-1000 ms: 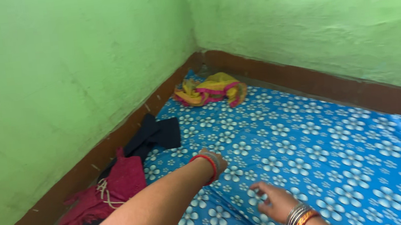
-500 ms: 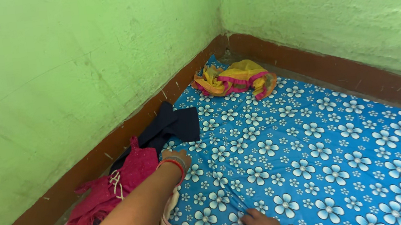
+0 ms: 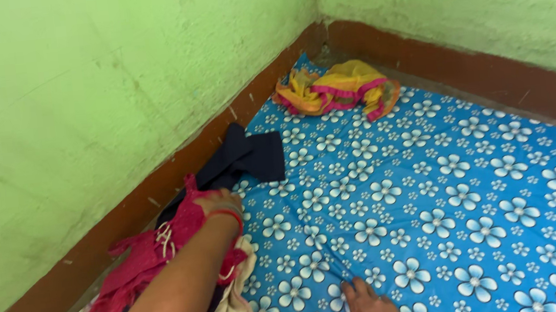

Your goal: The person irons a pair of dark blue trousers and a pink top on a floral-patterned mat. They use an electric iron to smooth the garments, adjusting them as needed.

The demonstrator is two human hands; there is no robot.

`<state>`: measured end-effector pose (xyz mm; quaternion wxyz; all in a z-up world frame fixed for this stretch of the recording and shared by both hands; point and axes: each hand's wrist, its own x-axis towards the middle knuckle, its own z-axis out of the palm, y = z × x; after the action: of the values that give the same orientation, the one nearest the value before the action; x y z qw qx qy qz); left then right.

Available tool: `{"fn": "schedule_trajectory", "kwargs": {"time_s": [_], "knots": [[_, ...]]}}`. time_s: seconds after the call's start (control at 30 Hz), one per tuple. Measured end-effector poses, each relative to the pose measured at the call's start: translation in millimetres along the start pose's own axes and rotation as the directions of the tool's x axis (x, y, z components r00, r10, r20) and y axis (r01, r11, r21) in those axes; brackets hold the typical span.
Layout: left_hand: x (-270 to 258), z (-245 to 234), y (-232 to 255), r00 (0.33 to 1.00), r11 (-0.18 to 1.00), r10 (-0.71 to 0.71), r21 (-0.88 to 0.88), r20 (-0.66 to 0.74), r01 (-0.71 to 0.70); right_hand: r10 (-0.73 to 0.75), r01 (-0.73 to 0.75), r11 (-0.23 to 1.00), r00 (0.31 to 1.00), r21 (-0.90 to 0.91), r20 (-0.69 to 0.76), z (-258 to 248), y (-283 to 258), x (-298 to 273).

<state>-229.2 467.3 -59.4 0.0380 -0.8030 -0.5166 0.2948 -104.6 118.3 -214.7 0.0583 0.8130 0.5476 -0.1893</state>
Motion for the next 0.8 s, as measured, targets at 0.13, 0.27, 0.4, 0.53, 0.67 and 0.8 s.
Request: {"fn": "schedule_trajectory", "kwargs": {"time_s": [0.13, 0.27, 0.4, 0.53, 0.67, 0.8], "knots": [[22, 3, -45, 0.962, 0.97, -0.238, -0.027, 0.131, 0.244, -0.003, 0.002, 0.999, 0.999, 0.032, 0.043, -10, -6, -1], [-7, 2, -54, 0.996, 0.986, -0.088, -0.143, 0.018, 0.089, 0.012, -0.014, 1.0, 0.995, 0.015, 0.101, -33, -13, -14], [-64, 15, -39, 0.998, 0.989, -0.013, -0.147, 0.068, 0.023, -0.025, 0.02, 0.999, 0.987, 0.035, 0.157, -54, -14, -24], [-61, 23, -22, 0.96, 0.996, -0.089, 0.001, 0.266, 0.092, -0.034, 0.022, 0.996, 0.99, 0.087, 0.139, -47, -12, -25], [-45, 17, -17, 0.974, 0.991, -0.111, -0.056, 0.197, 0.124, -0.079, 0.056, 0.983, 0.989, 0.176, 0.123, -33, 1, -15], [-26, -15, -16, 0.983, 0.975, -0.14, -0.158, 0.12, 0.158, -0.125, 0.075, 0.971, 0.968, 0.227, 0.216, -37, 7, -14]]}}
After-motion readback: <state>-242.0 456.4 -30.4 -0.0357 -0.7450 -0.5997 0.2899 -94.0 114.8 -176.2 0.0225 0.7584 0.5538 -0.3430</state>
